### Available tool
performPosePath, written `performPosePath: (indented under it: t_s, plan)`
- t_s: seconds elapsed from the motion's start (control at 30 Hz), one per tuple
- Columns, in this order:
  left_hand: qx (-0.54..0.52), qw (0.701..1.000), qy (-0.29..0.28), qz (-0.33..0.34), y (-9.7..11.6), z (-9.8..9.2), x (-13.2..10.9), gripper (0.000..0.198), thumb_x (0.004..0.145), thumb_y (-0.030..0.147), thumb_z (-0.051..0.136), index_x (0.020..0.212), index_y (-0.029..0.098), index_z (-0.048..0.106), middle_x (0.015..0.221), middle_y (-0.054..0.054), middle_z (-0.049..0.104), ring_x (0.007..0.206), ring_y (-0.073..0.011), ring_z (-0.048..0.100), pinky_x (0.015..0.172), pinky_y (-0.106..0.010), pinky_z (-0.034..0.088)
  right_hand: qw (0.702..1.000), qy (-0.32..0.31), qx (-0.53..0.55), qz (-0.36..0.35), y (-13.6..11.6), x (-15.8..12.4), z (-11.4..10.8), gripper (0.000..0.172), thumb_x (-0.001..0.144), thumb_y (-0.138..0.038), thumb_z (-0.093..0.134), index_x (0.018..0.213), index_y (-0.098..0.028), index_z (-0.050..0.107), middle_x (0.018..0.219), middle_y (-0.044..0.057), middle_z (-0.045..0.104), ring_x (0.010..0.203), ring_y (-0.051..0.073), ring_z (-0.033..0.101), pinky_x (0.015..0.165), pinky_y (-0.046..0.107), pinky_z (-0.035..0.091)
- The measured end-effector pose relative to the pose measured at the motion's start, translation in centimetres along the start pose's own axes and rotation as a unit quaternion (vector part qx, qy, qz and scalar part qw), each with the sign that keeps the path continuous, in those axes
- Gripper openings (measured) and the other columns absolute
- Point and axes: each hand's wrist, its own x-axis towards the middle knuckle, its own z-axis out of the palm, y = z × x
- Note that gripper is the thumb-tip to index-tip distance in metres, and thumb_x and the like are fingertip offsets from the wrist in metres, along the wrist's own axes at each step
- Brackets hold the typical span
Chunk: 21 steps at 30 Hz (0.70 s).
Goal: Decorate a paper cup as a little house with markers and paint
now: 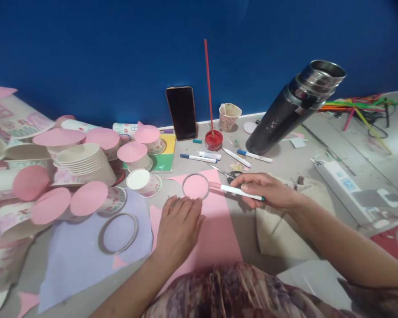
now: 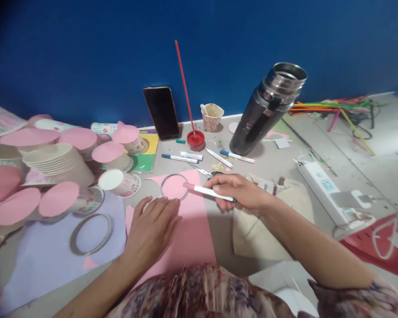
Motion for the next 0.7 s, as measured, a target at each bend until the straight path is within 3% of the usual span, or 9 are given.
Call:
performPosePath:
  t_s: [0.2, 0.27, 0.33, 0.37, 0.43, 0.5, 0.6, 0.7]
  plan:
    - [-0.003, 1.0, 0.011, 0.01, 0.0, -0.1, 0.2, 0.021, 0.105, 0.017, 0.054, 0.121, 0.015, 0.067, 0.106, -0.01, 0.076, 0.105, -0.0288, 0.069, 0.11, -0.052, 0.039, 0.998, 0.003, 0.052, -0.024, 0.5, 0.3, -0.1, 0.051, 0.089, -0.06, 0.075, 0.111, -0.014, 0.074, 0.057, -0.003, 0.063, 0.046, 0.009, 0.045, 0.049, 0.023, 0.034]
    - [-0.003, 1.0, 0.013, 0.009, 0.1, 0.0, 0.2, 0.02, 0.105, 0.016, 0.054, 0.12, 0.016, 0.067, 0.106, -0.009, 0.075, 0.105, -0.0285, 0.069, 0.109, -0.052, 0.038, 0.999, 0.026, -0.006, -0.04, 0.4, 0.1, -0.6, 0.053, 0.091, -0.061, 0.072, 0.115, -0.014, 0.074, 0.063, 0.001, 0.069, 0.052, 0.012, 0.054, 0.053, 0.025, 0.041]
    - [-0.007, 1.0, 0.017, 0.004, 0.1, 0.1, 0.1, 0.02, 0.105, 0.015, 0.054, 0.121, 0.016, 0.065, 0.105, -0.008, 0.075, 0.104, -0.0279, 0.068, 0.11, -0.052, 0.037, 0.985, 0.1, -0.124, -0.068, 0.7, -0.2, -1.5, 0.05, 0.094, -0.059, 0.067, 0.118, -0.016, 0.074, 0.075, 0.005, 0.076, 0.062, 0.017, 0.065, 0.06, 0.028, 0.048]
    - [-0.01, 1.0, 0.018, -0.001, 0.1, 0.2, 0.0, 0.02, 0.104, 0.015, 0.055, 0.121, 0.016, 0.065, 0.104, -0.008, 0.075, 0.102, -0.0274, 0.068, 0.11, -0.053, 0.037, 0.961, 0.169, -0.199, -0.088, 1.0, -0.4, -2.1, 0.046, 0.096, -0.057, 0.063, 0.117, -0.017, 0.074, 0.079, 0.006, 0.078, 0.066, 0.019, 0.068, 0.062, 0.029, 0.049]
    - [-0.018, 1.0, 0.014, -0.009, 0.1, 0.4, -0.1, 0.019, 0.103, 0.013, 0.056, 0.12, 0.018, 0.064, 0.102, -0.006, 0.074, 0.099, -0.0261, 0.068, 0.11, -0.053, 0.037, 0.885, 0.294, -0.348, -0.099, 1.8, -0.6, -3.4, 0.041, 0.098, -0.05, 0.056, 0.118, -0.019, 0.074, 0.084, 0.005, 0.08, 0.065, 0.02, 0.069, 0.063, 0.03, 0.048]
    - [-0.025, 0.999, 0.016, -0.013, 0.1, 0.5, -0.1, 0.021, 0.101, 0.011, 0.057, 0.12, 0.019, 0.063, 0.102, -0.005, 0.075, 0.099, -0.0258, 0.068, 0.111, -0.053, 0.036, 0.815, 0.356, -0.45, -0.076, 3.0, -0.6, -4.5, 0.039, 0.1, -0.045, 0.049, 0.12, -0.021, 0.074, 0.086, 0.006, 0.081, 0.067, 0.023, 0.071, 0.063, 0.032, 0.047]
    - [-0.03, 0.999, 0.034, -0.013, 0.1, 0.7, -0.2, 0.025, 0.1, 0.008, 0.057, 0.121, 0.018, 0.062, 0.103, -0.005, 0.075, 0.102, -0.0261, 0.068, 0.112, -0.053, 0.036, 0.731, 0.384, -0.564, -0.006, 4.2, -0.6, -5.0, 0.036, 0.102, -0.043, 0.05, 0.117, -0.023, 0.075, 0.09, 0.008, 0.082, 0.075, 0.028, 0.074, 0.061, 0.034, 0.041]
    - [-0.028, 0.999, 0.035, -0.013, 0.1, 0.7, -0.2, 0.027, 0.098, 0.006, 0.057, 0.121, 0.018, 0.062, 0.104, -0.005, 0.075, 0.102, -0.026, 0.068, 0.11, -0.053, 0.038, 0.68, 0.356, -0.641, 0.008, 3.5, -0.3, -4.2, 0.028, 0.102, -0.042, 0.057, 0.107, -0.023, 0.077, 0.101, 0.012, 0.081, 0.094, 0.033, 0.074, 0.061, 0.033, 0.038]
